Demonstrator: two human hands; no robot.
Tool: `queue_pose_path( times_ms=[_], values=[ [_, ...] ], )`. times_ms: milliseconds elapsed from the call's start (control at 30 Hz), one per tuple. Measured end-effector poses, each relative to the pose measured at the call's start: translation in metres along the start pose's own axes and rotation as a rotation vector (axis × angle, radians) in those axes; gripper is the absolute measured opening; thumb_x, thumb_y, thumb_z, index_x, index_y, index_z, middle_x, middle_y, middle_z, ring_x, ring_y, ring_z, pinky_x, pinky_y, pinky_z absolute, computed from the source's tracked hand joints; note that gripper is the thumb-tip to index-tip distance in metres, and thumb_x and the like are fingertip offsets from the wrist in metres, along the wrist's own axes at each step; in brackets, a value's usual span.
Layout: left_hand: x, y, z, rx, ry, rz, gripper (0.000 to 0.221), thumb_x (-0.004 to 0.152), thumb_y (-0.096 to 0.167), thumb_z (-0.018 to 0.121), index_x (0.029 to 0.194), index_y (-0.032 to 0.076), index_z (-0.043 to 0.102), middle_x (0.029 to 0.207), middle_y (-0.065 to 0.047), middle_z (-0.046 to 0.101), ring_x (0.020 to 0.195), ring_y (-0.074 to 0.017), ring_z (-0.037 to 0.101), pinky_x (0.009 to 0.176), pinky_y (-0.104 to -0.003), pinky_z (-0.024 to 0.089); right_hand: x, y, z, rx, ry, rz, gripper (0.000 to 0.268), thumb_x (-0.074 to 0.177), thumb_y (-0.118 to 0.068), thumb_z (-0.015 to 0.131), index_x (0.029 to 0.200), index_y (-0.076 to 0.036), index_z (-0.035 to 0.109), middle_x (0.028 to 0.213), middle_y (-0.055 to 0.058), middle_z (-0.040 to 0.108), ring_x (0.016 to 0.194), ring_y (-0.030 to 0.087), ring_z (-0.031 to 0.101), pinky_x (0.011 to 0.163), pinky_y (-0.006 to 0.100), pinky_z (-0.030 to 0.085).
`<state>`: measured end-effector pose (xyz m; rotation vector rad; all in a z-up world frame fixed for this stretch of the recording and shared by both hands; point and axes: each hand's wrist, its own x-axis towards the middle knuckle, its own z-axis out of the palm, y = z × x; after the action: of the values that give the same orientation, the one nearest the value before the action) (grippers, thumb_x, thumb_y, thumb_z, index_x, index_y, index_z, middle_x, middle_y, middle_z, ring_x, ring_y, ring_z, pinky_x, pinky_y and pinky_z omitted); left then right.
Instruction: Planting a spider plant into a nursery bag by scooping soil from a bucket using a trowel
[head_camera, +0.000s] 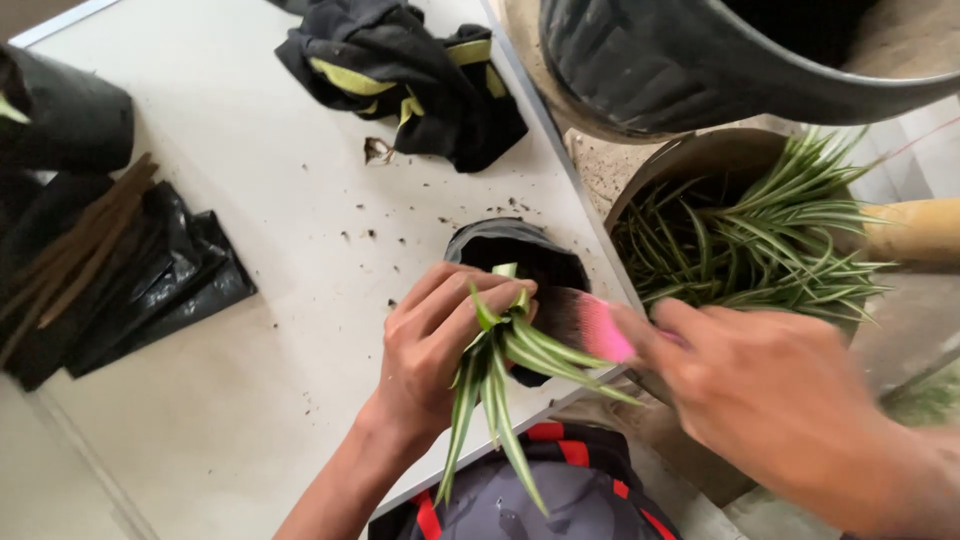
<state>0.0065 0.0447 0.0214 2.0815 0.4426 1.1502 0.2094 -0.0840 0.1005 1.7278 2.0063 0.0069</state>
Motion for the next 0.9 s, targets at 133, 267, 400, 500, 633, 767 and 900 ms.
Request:
queue_pose_path(
  times_ms=[133, 267, 400, 500, 633, 767, 900],
  values=[
    [-0.001, 0.001, 0.001, 0.000, 0.000, 0.028, 0.011, 0.102, 0.005, 0.060, 0.102, -0.004, 0.066, 0.096, -0.015, 0.074, 0.081, -0.0283, 0.070, 0.074, -0.039, 0.057, 0.003, -0.004, 0.005, 0.092, -0.043, -0.020, 0.051, 0.084, -0.026, 0.059, 0.134, -0.032, 0.056, 0.077, -0.007, 0.060, 0.047, 0.026, 0.072, 0.033, 0.043, 0.054],
    [-0.003, 0.001, -0.001, 0.011, -0.001, 0.018, 0.019, 0.101, 0.017, 0.063, 0.102, -0.002, 0.064, 0.097, -0.014, 0.073, 0.078, -0.0280, 0.067, 0.076, -0.038, 0.056, 0.003, -0.004, 0.021, 0.207, -0.176, -0.018, 0.064, 0.080, -0.028, 0.061, 0.143, -0.035, 0.052, 0.093, -0.008, 0.065, 0.057, 0.029, 0.077, 0.038, 0.047, 0.059],
    [-0.002, -0.001, 0.001, 0.006, 0.007, 0.006, 0.006, 0.099, 0.001, 0.066, 0.104, -0.003, 0.066, 0.097, -0.015, 0.074, 0.079, -0.0279, 0.068, 0.075, -0.037, 0.057, -0.012, 0.007, 0.016, 0.238, 0.035, -0.050, 0.044, 0.089, -0.037, 0.062, 0.133, -0.033, 0.059, 0.077, -0.009, 0.061, 0.047, 0.025, 0.068, 0.035, 0.044, 0.049],
    [-0.002, -0.003, 0.001, 0.004, 0.003, 0.013, 0.007, 0.100, 0.002, 0.064, 0.105, -0.003, 0.066, 0.096, -0.016, 0.074, 0.079, -0.0289, 0.067, 0.075, -0.038, 0.057, -0.019, 0.009, 0.015, 0.112, 0.120, -0.028, 0.043, 0.089, -0.038, 0.062, 0.132, -0.033, 0.063, 0.082, -0.011, 0.061, 0.045, 0.018, 0.065, 0.034, 0.036, 0.046],
    [0.002, 0.001, 0.003, 0.005, -0.008, 0.020, 0.010, 0.102, 0.004, 0.060, 0.103, -0.004, 0.066, 0.095, -0.017, 0.073, 0.078, -0.0298, 0.067, 0.074, -0.038, 0.056, -0.011, -0.003, 0.021, 0.057, 0.024, -0.079, 0.054, 0.084, -0.027, 0.059, 0.138, -0.032, 0.060, 0.077, -0.008, 0.062, 0.054, 0.019, 0.069, 0.042, 0.036, 0.052],
    [-0.002, 0.001, 0.002, 0.024, -0.012, 0.010, 0.009, 0.102, 0.001, 0.061, 0.106, -0.003, 0.067, 0.095, -0.017, 0.072, 0.079, -0.0297, 0.065, 0.074, -0.037, 0.056, -0.012, 0.015, -0.007, 0.071, 0.069, -0.097, 0.045, 0.091, -0.044, 0.060, 0.134, -0.030, 0.063, 0.075, -0.010, 0.062, 0.041, 0.017, 0.067, 0.032, 0.037, 0.054],
    [-0.005, 0.002, -0.003, 0.036, -0.009, 0.000, 0.009, 0.098, -0.002, 0.070, 0.106, -0.002, 0.066, 0.094, -0.015, 0.072, 0.079, -0.0276, 0.067, 0.073, -0.036, 0.056, 0.003, 0.012, -0.005, 0.011, 0.028, 0.019, 0.038, 0.094, -0.056, 0.055, 0.127, -0.036, 0.061, 0.072, -0.011, 0.062, 0.040, 0.016, 0.066, 0.031, 0.034, 0.048]
  ],
)
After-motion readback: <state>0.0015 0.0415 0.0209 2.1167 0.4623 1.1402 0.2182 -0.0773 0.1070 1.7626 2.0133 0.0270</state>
